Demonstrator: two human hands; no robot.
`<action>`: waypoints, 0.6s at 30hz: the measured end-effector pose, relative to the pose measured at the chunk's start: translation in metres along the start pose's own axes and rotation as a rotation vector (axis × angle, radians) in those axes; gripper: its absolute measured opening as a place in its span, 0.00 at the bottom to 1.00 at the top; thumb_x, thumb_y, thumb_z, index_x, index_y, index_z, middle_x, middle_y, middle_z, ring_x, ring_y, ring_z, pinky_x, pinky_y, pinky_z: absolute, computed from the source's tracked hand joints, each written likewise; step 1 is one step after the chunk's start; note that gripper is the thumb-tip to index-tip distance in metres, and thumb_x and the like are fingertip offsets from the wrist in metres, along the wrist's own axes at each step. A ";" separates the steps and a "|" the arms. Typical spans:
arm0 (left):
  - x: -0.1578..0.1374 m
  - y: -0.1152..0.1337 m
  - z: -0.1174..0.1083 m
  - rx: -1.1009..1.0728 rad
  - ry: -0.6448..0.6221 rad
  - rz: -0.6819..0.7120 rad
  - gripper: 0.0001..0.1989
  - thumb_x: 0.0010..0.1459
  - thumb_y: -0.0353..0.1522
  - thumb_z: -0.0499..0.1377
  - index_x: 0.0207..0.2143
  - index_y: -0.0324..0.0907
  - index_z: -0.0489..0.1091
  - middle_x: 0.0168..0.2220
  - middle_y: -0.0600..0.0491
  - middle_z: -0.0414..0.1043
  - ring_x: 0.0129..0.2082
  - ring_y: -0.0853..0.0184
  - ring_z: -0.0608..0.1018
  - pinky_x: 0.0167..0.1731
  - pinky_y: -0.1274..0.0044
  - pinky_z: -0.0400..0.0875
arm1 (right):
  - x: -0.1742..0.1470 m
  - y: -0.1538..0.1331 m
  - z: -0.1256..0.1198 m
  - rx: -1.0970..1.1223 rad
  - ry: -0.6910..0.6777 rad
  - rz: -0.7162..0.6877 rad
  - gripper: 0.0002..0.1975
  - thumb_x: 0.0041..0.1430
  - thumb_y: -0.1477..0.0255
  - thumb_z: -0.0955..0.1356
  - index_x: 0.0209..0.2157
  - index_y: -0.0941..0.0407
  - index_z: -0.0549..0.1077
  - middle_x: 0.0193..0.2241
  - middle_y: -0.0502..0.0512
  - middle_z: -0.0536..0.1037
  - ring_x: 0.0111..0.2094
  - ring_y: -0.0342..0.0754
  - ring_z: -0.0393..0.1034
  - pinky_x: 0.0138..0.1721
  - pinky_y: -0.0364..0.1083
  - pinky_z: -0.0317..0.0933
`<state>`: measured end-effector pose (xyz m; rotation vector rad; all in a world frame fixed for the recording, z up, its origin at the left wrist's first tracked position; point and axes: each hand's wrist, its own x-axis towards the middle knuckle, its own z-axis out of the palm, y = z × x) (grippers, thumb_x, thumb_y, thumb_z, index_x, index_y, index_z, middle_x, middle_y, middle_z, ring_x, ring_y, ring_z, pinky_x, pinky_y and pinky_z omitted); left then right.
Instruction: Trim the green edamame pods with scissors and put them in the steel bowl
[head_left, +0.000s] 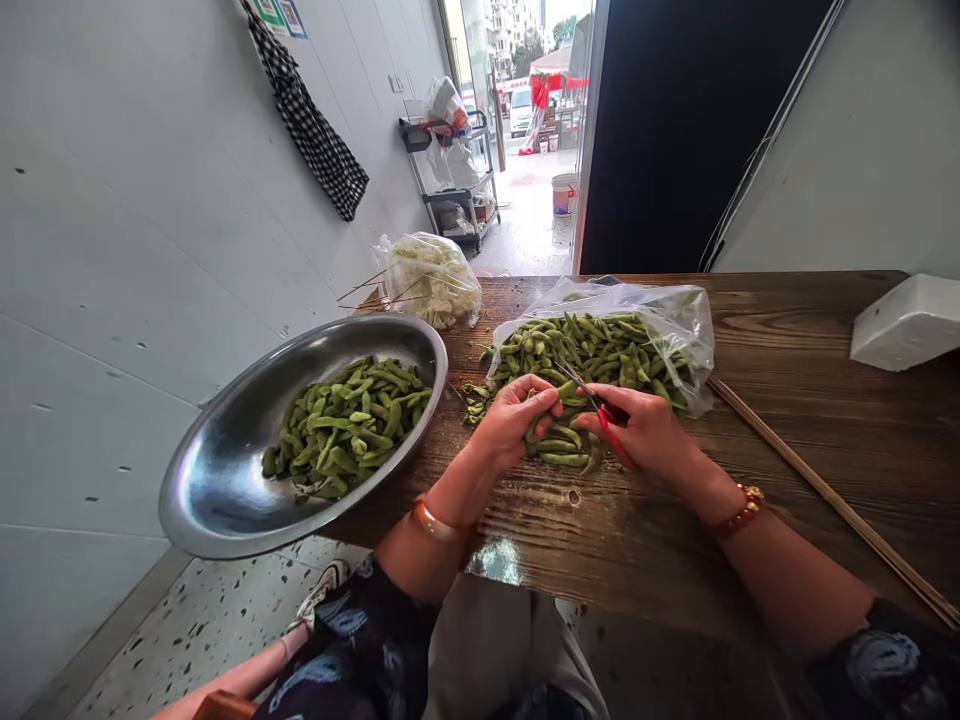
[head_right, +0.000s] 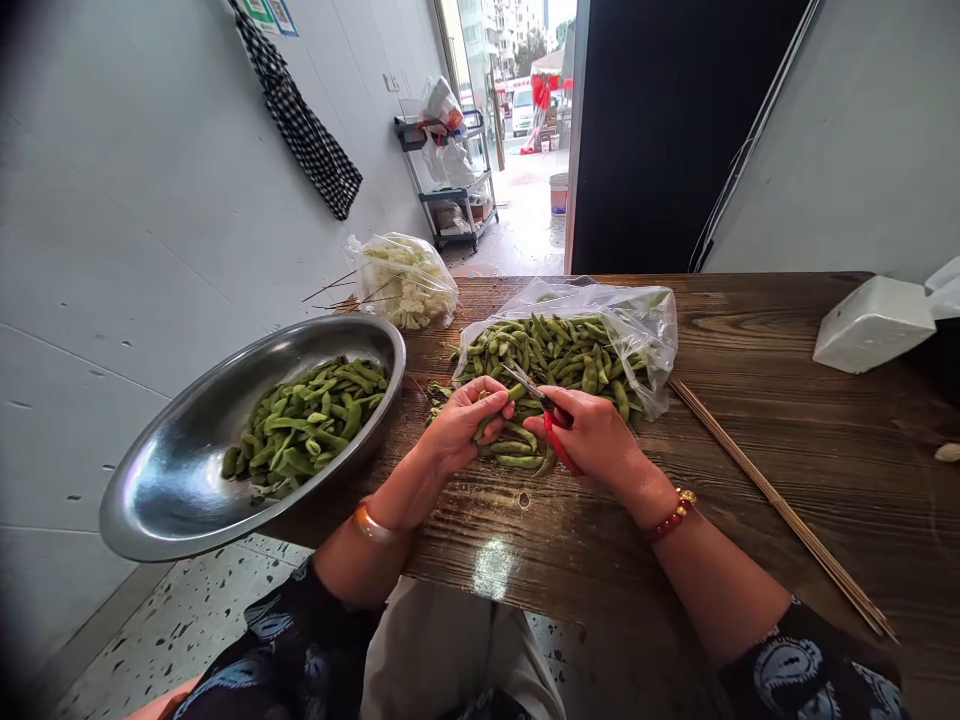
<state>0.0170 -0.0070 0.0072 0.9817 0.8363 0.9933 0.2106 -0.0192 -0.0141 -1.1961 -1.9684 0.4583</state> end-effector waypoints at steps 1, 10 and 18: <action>0.000 0.000 0.000 0.000 0.003 0.001 0.16 0.47 0.36 0.67 0.28 0.38 0.63 0.22 0.57 0.69 0.14 0.81 0.63 0.13 0.86 0.48 | 0.000 -0.001 0.000 0.003 -0.004 -0.004 0.22 0.56 0.56 0.69 0.46 0.57 0.76 0.26 0.52 0.76 0.24 0.44 0.64 0.28 0.43 0.61; 0.007 0.006 -0.013 -0.123 0.127 0.055 0.15 0.46 0.36 0.67 0.31 0.38 0.65 0.21 0.60 0.62 0.16 0.80 0.63 0.14 0.87 0.51 | 0.004 -0.001 -0.012 -0.027 0.079 0.109 0.25 0.55 0.54 0.68 0.47 0.58 0.76 0.21 0.50 0.73 0.22 0.43 0.62 0.25 0.42 0.57; 0.004 0.005 -0.007 0.274 0.091 0.123 0.17 0.51 0.42 0.63 0.26 0.40 0.62 0.24 0.57 0.67 0.17 0.77 0.65 0.14 0.83 0.52 | 0.006 -0.002 -0.017 0.008 0.093 0.130 0.26 0.55 0.54 0.68 0.47 0.59 0.76 0.21 0.49 0.72 0.22 0.42 0.62 0.25 0.42 0.55</action>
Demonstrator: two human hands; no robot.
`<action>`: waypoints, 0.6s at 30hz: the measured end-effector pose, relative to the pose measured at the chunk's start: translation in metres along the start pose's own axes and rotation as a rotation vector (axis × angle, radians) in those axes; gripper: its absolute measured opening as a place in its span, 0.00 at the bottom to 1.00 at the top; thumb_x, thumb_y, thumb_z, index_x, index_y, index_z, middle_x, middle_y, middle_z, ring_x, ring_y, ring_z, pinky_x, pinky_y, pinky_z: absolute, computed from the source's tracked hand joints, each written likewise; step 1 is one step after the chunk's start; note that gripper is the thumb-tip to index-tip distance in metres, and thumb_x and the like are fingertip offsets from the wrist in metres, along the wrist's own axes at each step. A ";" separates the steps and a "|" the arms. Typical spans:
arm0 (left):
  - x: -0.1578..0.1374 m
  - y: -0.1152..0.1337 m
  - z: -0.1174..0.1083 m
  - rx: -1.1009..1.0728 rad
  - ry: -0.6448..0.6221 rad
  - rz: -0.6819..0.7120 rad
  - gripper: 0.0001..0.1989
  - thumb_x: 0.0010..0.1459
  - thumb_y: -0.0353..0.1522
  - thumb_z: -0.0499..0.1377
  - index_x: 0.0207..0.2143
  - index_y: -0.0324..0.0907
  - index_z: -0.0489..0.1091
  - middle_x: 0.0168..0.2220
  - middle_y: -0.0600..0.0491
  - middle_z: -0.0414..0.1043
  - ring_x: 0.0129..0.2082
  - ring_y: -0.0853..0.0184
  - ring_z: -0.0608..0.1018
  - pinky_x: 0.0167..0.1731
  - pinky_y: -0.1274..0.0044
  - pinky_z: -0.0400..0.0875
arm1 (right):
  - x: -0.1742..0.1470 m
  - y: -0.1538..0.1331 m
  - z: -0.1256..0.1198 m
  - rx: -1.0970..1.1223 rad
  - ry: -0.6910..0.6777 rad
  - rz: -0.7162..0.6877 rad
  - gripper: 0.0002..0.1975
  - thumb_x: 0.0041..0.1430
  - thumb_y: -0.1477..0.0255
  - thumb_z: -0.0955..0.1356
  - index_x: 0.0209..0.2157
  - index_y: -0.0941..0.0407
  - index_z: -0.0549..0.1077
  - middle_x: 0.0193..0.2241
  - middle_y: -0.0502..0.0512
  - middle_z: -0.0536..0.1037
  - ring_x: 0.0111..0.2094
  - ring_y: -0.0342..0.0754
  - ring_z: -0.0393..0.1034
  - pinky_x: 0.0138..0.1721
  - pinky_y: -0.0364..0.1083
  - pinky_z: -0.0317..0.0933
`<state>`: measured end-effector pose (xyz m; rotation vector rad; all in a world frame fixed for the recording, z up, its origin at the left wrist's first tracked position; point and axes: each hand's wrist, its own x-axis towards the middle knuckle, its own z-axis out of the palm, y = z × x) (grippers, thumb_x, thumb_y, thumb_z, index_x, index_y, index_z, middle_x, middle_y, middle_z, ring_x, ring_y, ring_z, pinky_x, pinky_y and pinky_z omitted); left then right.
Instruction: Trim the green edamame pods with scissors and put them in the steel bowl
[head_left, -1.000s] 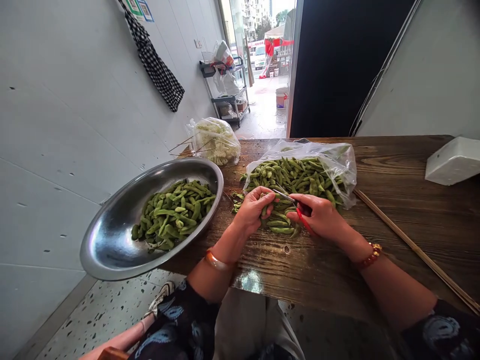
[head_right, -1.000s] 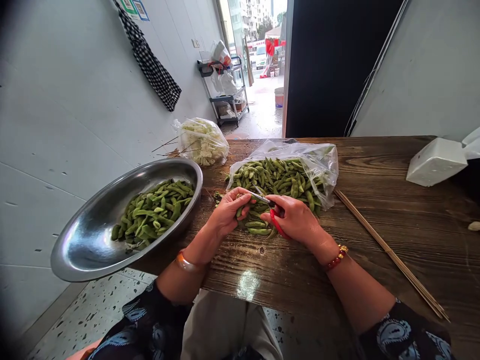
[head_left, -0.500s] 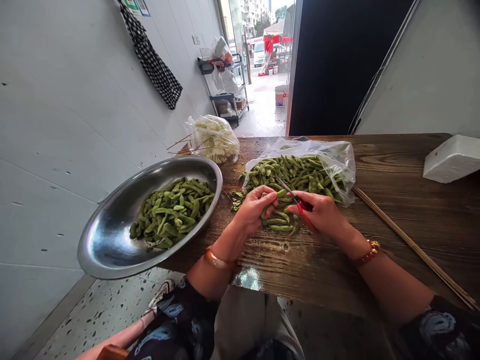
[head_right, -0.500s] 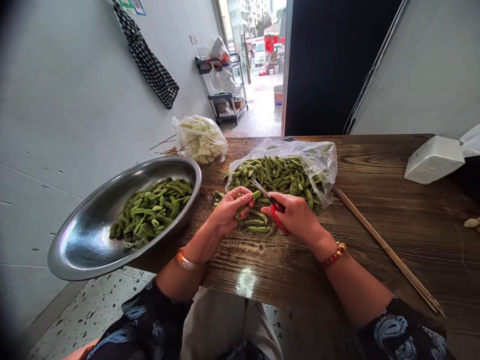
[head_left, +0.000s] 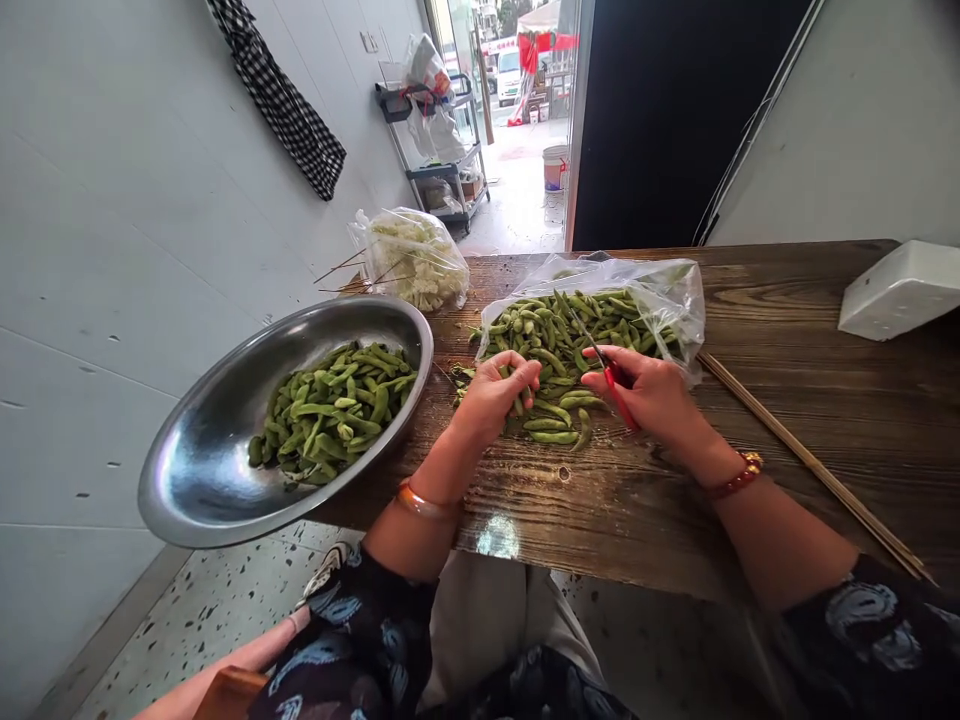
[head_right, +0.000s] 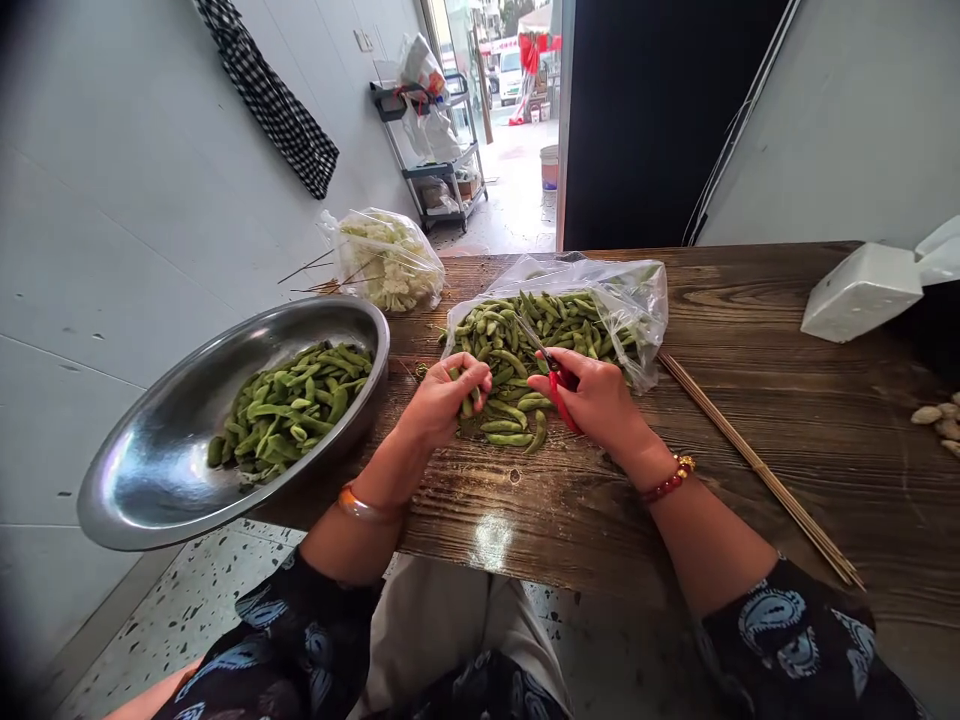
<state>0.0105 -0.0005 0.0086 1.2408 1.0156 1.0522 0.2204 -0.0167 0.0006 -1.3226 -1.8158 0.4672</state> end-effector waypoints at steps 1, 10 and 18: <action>0.000 -0.001 0.001 0.141 -0.006 0.053 0.14 0.50 0.39 0.63 0.26 0.39 0.63 0.24 0.56 0.67 0.18 0.76 0.66 0.17 0.83 0.55 | 0.000 0.000 0.001 -0.003 0.001 -0.001 0.26 0.55 0.54 0.68 0.47 0.59 0.76 0.21 0.50 0.73 0.22 0.42 0.62 0.25 0.42 0.55; 0.002 -0.013 -0.007 1.066 -0.200 0.214 0.07 0.48 0.28 0.61 0.32 0.45 0.76 0.29 0.54 0.75 0.29 0.67 0.72 0.32 0.77 0.63 | 0.000 0.003 0.002 -0.037 0.001 -0.032 0.26 0.56 0.53 0.67 0.47 0.58 0.76 0.19 0.48 0.70 0.21 0.42 0.60 0.25 0.42 0.56; 0.000 -0.014 -0.001 1.129 -0.117 0.271 0.07 0.55 0.30 0.57 0.29 0.44 0.76 0.32 0.50 0.73 0.32 0.65 0.73 0.35 0.76 0.64 | 0.000 0.002 0.002 -0.029 -0.012 -0.037 0.26 0.56 0.53 0.67 0.47 0.58 0.76 0.20 0.50 0.72 0.22 0.43 0.63 0.25 0.42 0.57</action>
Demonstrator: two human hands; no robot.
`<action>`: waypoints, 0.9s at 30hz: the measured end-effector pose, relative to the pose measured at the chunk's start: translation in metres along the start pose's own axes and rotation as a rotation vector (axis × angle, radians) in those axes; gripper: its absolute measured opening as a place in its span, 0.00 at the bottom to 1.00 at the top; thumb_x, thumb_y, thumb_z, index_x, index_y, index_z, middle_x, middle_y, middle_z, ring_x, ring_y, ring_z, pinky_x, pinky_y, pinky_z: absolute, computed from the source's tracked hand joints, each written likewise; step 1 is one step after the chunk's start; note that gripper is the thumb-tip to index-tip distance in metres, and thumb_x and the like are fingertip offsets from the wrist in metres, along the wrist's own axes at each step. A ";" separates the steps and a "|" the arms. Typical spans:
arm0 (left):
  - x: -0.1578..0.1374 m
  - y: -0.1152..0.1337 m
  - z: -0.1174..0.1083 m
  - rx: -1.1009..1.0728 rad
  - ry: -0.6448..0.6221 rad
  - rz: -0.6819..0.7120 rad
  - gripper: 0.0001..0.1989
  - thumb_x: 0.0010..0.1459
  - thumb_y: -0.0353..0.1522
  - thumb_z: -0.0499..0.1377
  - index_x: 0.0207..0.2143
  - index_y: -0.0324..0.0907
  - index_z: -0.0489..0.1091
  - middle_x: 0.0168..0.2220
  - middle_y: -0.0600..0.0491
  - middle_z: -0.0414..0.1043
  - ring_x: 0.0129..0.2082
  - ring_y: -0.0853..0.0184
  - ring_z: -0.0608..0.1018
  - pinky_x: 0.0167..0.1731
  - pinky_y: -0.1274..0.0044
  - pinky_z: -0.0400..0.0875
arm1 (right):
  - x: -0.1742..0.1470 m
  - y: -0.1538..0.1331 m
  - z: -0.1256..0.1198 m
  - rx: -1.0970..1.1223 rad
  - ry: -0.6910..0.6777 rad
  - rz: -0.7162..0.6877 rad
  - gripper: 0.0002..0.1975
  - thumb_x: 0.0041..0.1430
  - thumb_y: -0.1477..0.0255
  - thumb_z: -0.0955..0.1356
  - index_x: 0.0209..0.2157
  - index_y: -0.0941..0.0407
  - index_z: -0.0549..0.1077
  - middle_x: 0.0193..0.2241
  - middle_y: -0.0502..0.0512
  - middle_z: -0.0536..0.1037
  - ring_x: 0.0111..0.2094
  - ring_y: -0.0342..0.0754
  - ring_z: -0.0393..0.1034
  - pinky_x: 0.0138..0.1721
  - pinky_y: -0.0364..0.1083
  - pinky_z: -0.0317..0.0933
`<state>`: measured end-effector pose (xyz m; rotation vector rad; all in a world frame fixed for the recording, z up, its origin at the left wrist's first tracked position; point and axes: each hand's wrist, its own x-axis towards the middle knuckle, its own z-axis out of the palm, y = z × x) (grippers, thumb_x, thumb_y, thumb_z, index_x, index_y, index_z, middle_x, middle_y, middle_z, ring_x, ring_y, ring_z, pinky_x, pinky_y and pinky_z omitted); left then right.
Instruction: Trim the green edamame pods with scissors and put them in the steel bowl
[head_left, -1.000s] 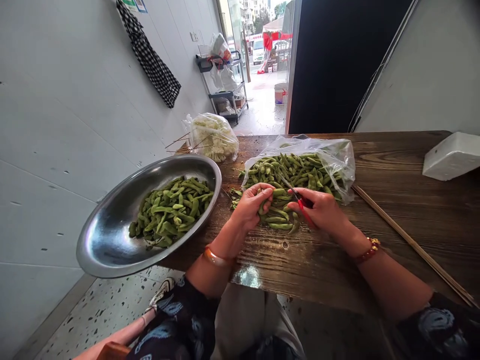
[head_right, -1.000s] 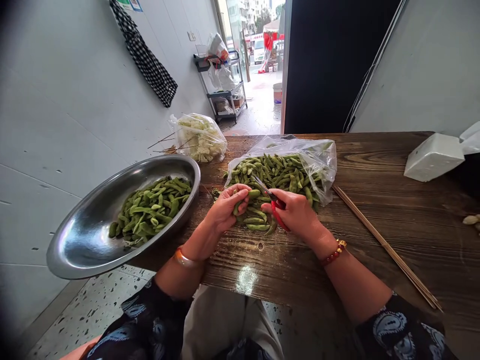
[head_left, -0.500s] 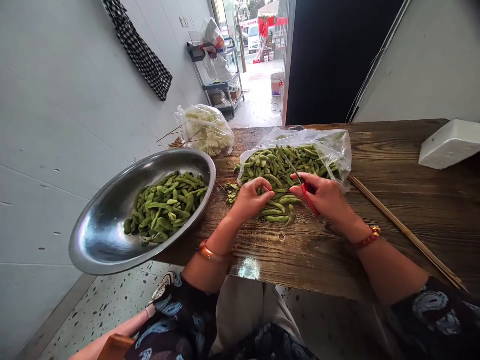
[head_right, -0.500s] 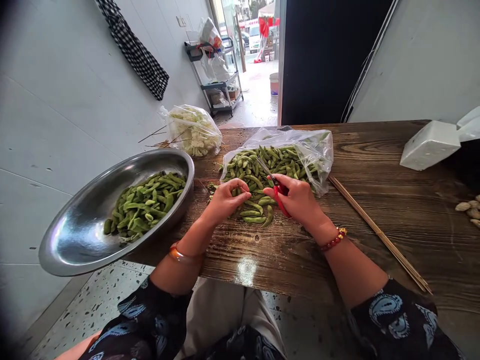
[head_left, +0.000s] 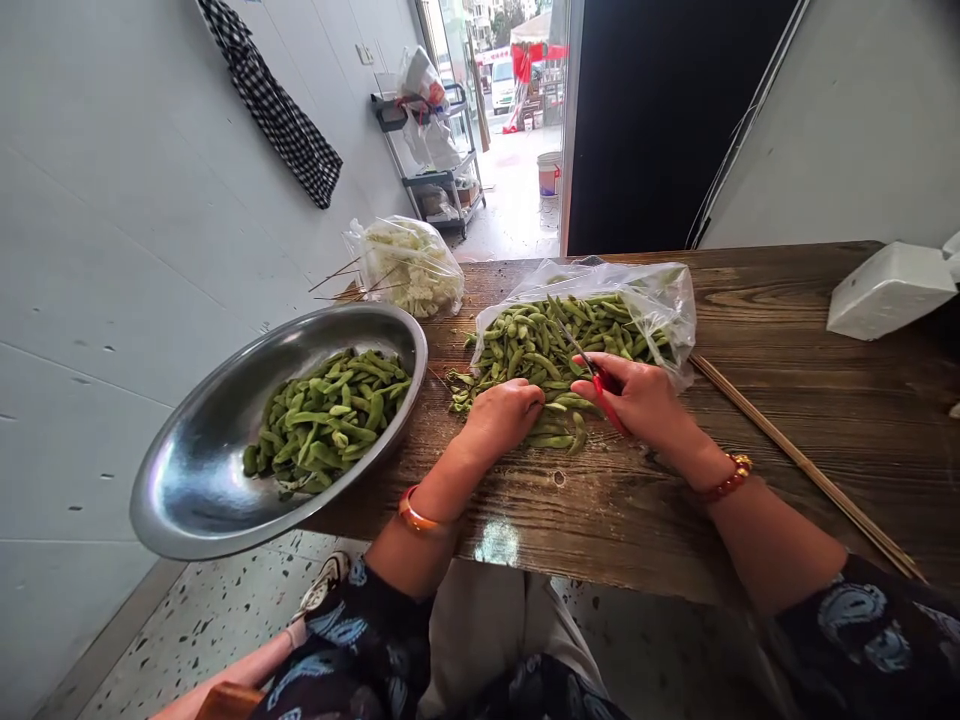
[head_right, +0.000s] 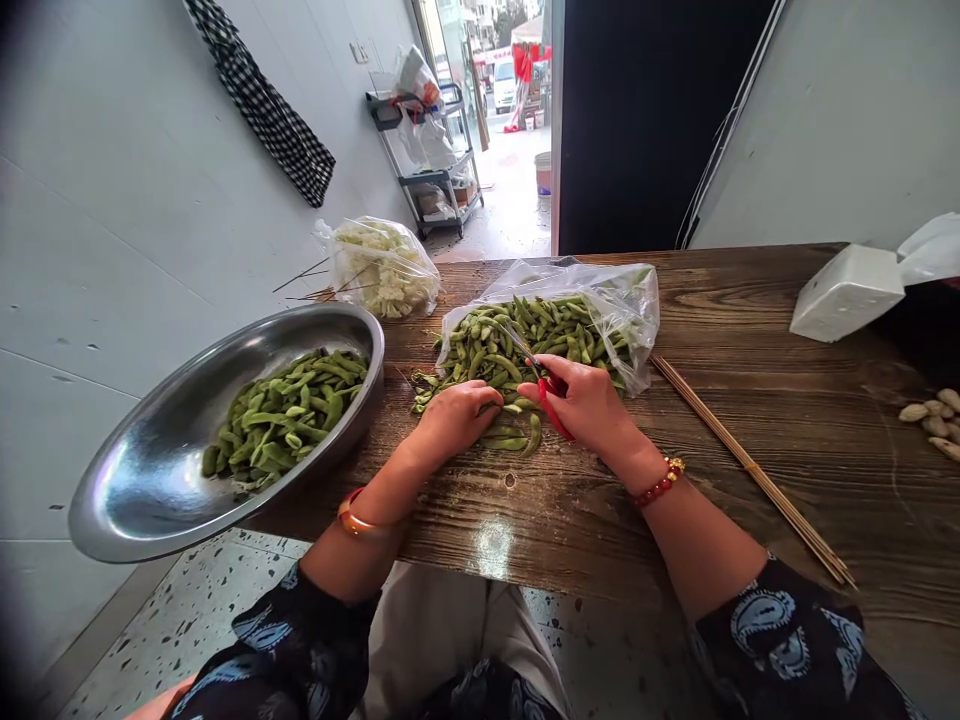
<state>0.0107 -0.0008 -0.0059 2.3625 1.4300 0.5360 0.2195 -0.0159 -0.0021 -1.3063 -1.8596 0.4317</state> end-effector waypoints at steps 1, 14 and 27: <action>0.001 0.001 -0.001 -0.037 0.028 0.001 0.07 0.55 0.30 0.57 0.28 0.44 0.75 0.31 0.50 0.73 0.32 0.65 0.73 0.35 0.76 0.64 | 0.000 0.000 0.000 -0.001 0.000 -0.001 0.26 0.56 0.53 0.67 0.47 0.58 0.76 0.20 0.50 0.72 0.22 0.43 0.63 0.25 0.42 0.57; 0.002 0.006 -0.002 -0.451 0.092 -0.007 0.06 0.53 0.31 0.59 0.27 0.38 0.74 0.25 0.54 0.73 0.27 0.70 0.70 0.31 0.78 0.62 | 0.000 -0.002 0.004 0.273 -0.034 0.152 0.24 0.54 0.63 0.69 0.52 0.56 0.72 0.28 0.51 0.78 0.26 0.43 0.68 0.30 0.43 0.63; 0.000 0.015 -0.004 -0.614 0.084 -0.005 0.09 0.55 0.34 0.59 0.30 0.37 0.75 0.27 0.52 0.75 0.27 0.70 0.72 0.31 0.79 0.64 | -0.002 -0.008 0.006 0.357 -0.059 0.135 0.22 0.53 0.69 0.68 0.51 0.56 0.72 0.31 0.51 0.77 0.27 0.42 0.68 0.31 0.43 0.63</action>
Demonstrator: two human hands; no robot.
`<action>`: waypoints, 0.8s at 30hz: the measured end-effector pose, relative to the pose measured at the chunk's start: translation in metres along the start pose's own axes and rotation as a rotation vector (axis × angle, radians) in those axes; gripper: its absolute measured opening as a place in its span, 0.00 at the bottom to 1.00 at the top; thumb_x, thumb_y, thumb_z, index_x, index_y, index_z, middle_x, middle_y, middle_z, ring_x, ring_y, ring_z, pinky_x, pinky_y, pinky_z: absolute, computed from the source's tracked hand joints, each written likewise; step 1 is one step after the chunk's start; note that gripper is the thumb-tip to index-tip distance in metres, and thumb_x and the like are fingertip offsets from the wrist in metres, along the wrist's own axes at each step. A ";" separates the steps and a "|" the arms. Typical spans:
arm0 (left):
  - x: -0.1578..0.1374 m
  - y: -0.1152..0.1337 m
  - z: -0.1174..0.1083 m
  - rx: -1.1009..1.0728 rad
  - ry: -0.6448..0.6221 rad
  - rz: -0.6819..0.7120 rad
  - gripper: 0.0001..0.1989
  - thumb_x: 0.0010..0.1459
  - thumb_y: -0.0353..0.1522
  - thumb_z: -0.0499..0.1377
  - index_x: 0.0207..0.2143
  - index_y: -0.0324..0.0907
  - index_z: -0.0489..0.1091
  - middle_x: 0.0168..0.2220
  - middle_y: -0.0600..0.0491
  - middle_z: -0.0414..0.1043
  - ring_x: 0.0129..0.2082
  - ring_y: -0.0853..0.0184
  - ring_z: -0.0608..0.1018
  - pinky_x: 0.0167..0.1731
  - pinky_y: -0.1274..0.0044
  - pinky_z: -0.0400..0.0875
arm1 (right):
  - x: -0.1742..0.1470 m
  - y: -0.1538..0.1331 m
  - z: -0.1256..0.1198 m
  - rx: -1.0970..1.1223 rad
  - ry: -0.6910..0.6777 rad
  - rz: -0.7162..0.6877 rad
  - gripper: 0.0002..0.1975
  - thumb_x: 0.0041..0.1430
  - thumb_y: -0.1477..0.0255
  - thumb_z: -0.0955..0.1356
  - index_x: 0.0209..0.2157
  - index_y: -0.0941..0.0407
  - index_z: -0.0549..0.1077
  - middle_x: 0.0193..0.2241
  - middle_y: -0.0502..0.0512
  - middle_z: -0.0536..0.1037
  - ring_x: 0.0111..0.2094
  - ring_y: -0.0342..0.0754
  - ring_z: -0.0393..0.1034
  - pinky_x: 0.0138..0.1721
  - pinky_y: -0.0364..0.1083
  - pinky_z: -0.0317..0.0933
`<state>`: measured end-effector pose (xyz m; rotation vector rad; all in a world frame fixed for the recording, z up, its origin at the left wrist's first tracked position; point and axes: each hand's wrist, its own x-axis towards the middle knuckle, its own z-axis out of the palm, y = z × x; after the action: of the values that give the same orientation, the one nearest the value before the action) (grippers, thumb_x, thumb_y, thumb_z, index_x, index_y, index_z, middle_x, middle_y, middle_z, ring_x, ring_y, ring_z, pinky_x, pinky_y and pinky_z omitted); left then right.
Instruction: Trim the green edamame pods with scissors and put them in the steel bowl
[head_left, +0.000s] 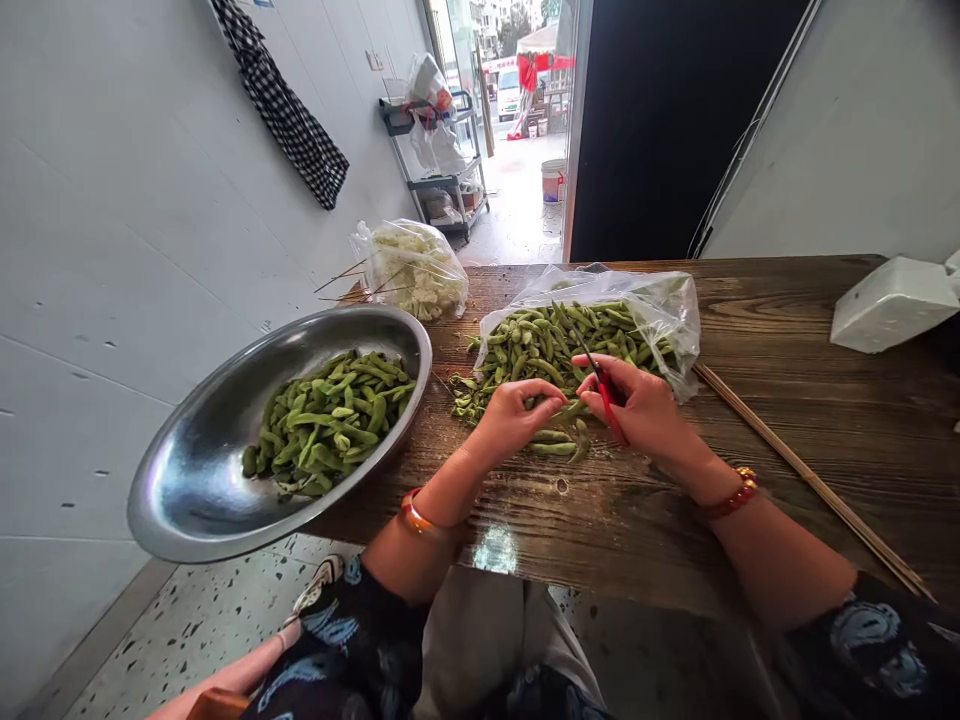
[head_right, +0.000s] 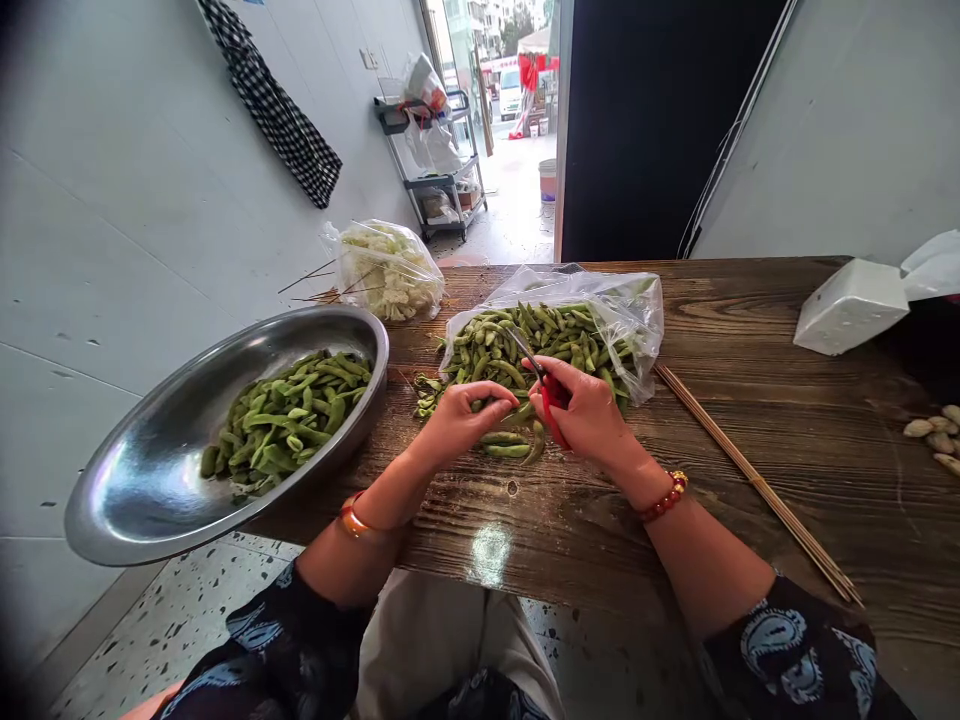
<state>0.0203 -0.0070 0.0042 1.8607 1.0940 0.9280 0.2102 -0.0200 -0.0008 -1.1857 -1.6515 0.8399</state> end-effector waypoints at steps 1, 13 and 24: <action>0.000 0.001 -0.003 -0.062 0.028 -0.050 0.11 0.55 0.37 0.59 0.31 0.37 0.75 0.25 0.53 0.73 0.25 0.71 0.70 0.29 0.79 0.63 | 0.000 -0.001 -0.002 0.020 -0.009 0.000 0.22 0.53 0.70 0.68 0.51 0.55 0.72 0.32 0.51 0.78 0.27 0.42 0.67 0.30 0.43 0.63; -0.003 0.003 0.004 -0.267 -0.123 -0.176 0.19 0.47 0.43 0.65 0.29 0.34 0.75 0.24 0.55 0.68 0.25 0.73 0.65 0.29 0.79 0.58 | -0.002 -0.001 0.005 0.146 -0.127 -0.066 0.23 0.50 0.74 0.68 0.51 0.57 0.70 0.33 0.52 0.78 0.28 0.42 0.69 0.31 0.43 0.65; -0.005 0.002 0.005 -0.506 -0.130 -0.328 0.18 0.46 0.42 0.67 0.29 0.37 0.68 0.18 0.60 0.61 0.17 0.79 0.58 0.18 0.83 0.49 | -0.002 -0.002 0.002 0.067 -0.031 -0.040 0.24 0.52 0.72 0.68 0.53 0.54 0.69 0.35 0.52 0.78 0.30 0.43 0.70 0.32 0.43 0.66</action>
<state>0.0239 -0.0134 0.0031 1.2656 0.9409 0.7891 0.2074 -0.0228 0.0000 -1.0950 -1.6539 0.8861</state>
